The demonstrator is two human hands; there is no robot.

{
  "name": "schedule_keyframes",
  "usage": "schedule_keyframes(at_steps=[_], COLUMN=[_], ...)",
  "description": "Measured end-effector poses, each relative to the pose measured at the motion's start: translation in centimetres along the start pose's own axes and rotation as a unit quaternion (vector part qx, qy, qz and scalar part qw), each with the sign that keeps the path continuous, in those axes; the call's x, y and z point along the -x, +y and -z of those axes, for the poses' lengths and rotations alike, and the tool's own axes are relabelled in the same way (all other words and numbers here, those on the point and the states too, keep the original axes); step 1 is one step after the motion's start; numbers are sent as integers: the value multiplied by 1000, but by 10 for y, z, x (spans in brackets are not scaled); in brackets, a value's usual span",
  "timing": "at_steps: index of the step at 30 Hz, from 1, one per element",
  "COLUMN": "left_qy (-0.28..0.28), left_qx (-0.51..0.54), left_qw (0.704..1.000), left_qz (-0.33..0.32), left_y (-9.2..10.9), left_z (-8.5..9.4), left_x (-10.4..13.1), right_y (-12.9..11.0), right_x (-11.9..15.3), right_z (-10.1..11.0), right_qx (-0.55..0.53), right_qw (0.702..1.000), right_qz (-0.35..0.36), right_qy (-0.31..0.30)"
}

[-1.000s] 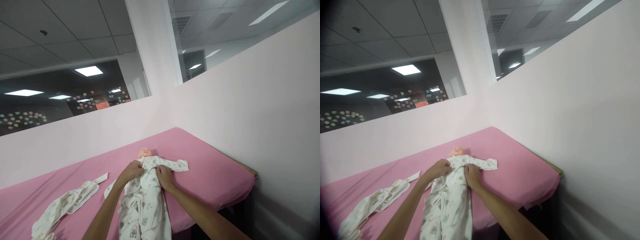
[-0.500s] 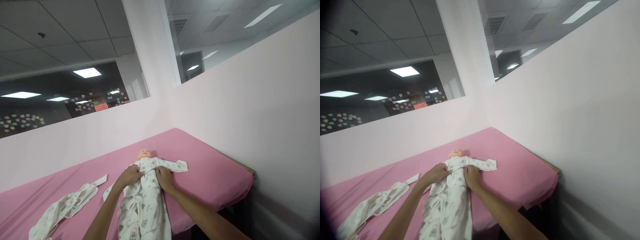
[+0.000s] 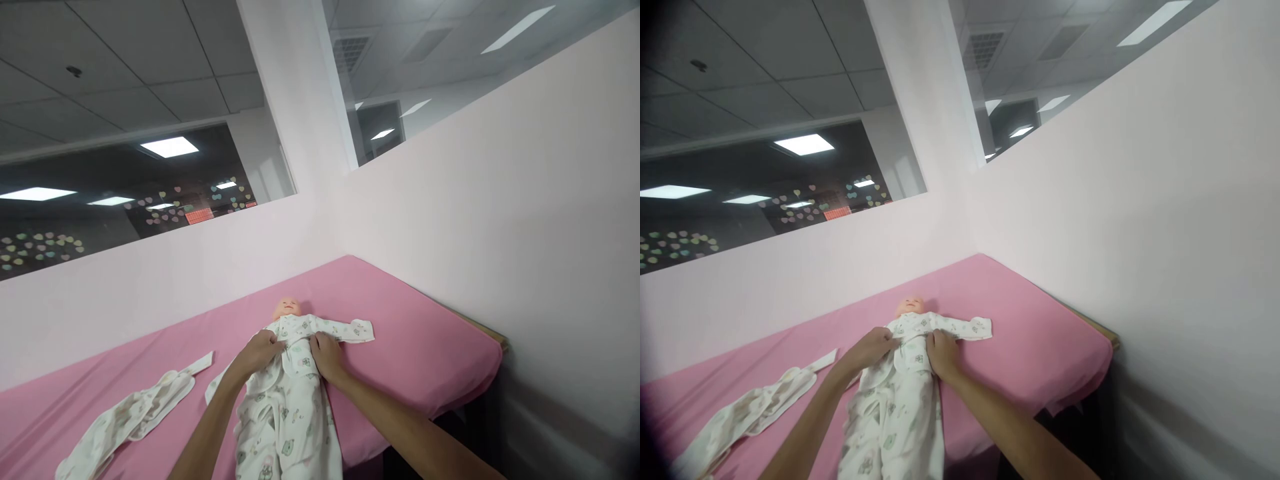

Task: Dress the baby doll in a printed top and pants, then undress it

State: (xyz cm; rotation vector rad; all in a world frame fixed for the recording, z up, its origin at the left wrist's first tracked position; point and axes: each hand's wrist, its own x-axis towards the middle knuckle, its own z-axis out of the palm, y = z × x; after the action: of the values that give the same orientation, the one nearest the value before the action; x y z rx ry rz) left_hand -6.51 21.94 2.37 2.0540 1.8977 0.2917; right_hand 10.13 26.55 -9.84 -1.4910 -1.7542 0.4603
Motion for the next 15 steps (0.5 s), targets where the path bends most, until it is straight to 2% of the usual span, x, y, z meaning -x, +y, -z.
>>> schedule_keyframes(at_steps=[3, 6, 10, 15], left_qy=[11, 47, 91, 113], left_qx=[-17, -70, -147, -225], left_qw=[1000, 996, 983, 965], left_qz=[6, 28, 60, 68], left_y=[-2, 1, 9, 22], left_z=[0, 0, -2, -11], left_x=[0, 0, 1, 4], right_y=[0, 0, 1, 2], right_x=[0, 1, 0, -1], right_z=[0, 0, 0, -1], right_qx=[-1, -1, -1, -5], right_qw=[1000, 1000, 1000, 1000], right_qz=[3, 4, 4, 8], right_qy=[1, 1, 3, 4])
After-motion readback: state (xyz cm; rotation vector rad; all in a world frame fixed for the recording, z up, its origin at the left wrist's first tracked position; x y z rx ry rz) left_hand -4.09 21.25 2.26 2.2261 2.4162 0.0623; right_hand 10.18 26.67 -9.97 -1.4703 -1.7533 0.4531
